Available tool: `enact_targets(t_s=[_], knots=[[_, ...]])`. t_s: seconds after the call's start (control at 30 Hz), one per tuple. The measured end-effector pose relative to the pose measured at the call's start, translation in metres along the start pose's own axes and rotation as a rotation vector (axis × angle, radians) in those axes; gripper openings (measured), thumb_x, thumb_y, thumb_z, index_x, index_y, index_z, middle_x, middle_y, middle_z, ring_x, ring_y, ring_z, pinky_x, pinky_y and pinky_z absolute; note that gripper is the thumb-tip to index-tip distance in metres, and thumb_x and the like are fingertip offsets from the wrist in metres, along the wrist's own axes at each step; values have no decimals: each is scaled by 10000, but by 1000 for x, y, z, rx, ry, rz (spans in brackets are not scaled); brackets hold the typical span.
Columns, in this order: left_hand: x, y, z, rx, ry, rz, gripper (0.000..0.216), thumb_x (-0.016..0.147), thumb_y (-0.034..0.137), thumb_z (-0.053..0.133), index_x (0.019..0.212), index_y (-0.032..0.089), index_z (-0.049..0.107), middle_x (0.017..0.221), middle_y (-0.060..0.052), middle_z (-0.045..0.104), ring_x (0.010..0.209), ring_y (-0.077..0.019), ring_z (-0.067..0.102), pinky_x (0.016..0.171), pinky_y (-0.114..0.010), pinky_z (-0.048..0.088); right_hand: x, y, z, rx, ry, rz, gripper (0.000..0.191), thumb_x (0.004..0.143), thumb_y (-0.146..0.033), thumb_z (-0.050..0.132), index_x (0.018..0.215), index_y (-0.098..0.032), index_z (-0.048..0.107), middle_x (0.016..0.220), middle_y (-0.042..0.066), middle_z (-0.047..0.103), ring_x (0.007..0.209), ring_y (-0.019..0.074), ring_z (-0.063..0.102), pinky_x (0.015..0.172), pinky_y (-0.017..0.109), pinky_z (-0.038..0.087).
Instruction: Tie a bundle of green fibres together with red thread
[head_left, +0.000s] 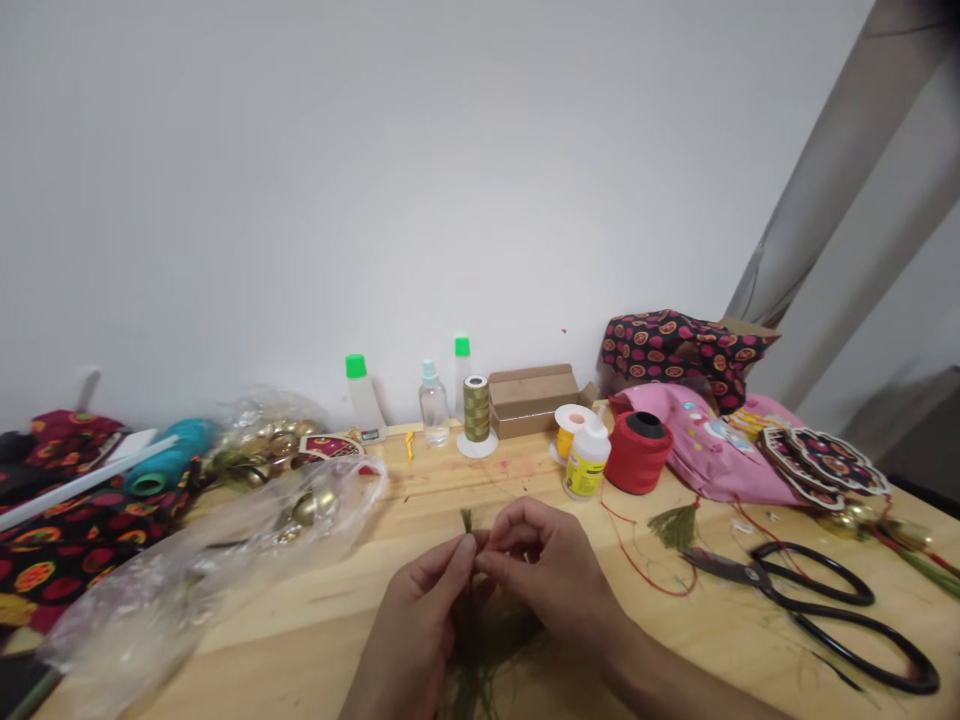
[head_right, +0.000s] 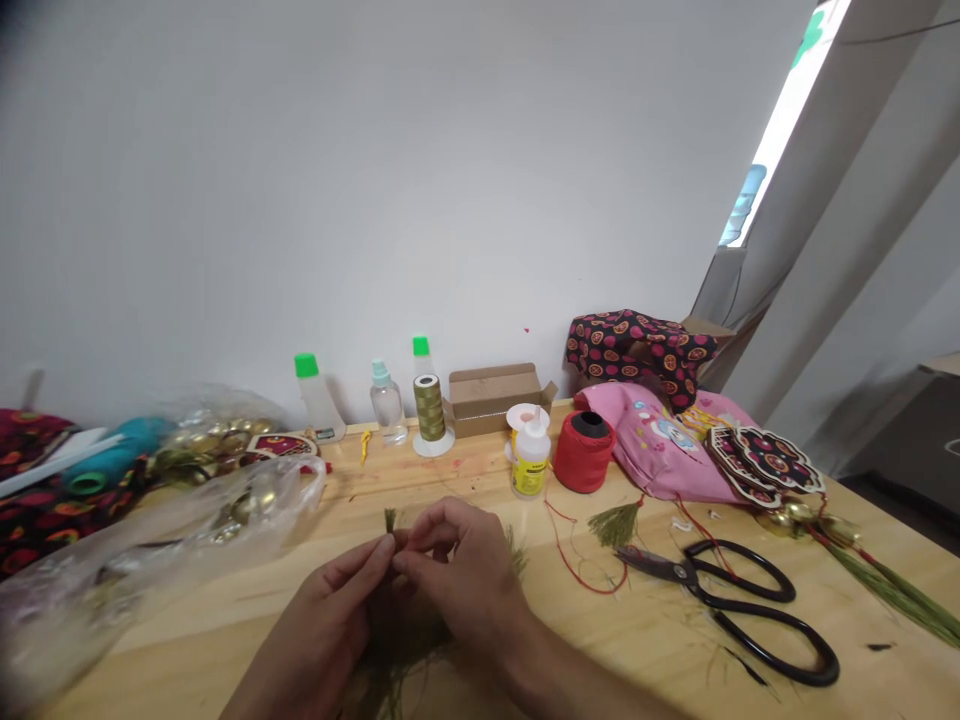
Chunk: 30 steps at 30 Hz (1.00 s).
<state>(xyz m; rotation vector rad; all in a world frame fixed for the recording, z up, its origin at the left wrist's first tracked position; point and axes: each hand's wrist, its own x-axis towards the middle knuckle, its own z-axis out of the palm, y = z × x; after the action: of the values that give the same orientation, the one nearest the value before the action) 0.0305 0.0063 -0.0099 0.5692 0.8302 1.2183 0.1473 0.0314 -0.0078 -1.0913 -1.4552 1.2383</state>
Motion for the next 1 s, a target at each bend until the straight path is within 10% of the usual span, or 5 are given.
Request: enact_targets(t_s=[1.0], knots=[[0,0,-6,433,77,132,243,672,375,575,576,158,625,508,28,513,527,-117,438,510,-208,326,-2,-6,-6,-295,69,-294,92,698,-202,580,613,-174,600,570,-23,483,556,100,437,519,212,345]])
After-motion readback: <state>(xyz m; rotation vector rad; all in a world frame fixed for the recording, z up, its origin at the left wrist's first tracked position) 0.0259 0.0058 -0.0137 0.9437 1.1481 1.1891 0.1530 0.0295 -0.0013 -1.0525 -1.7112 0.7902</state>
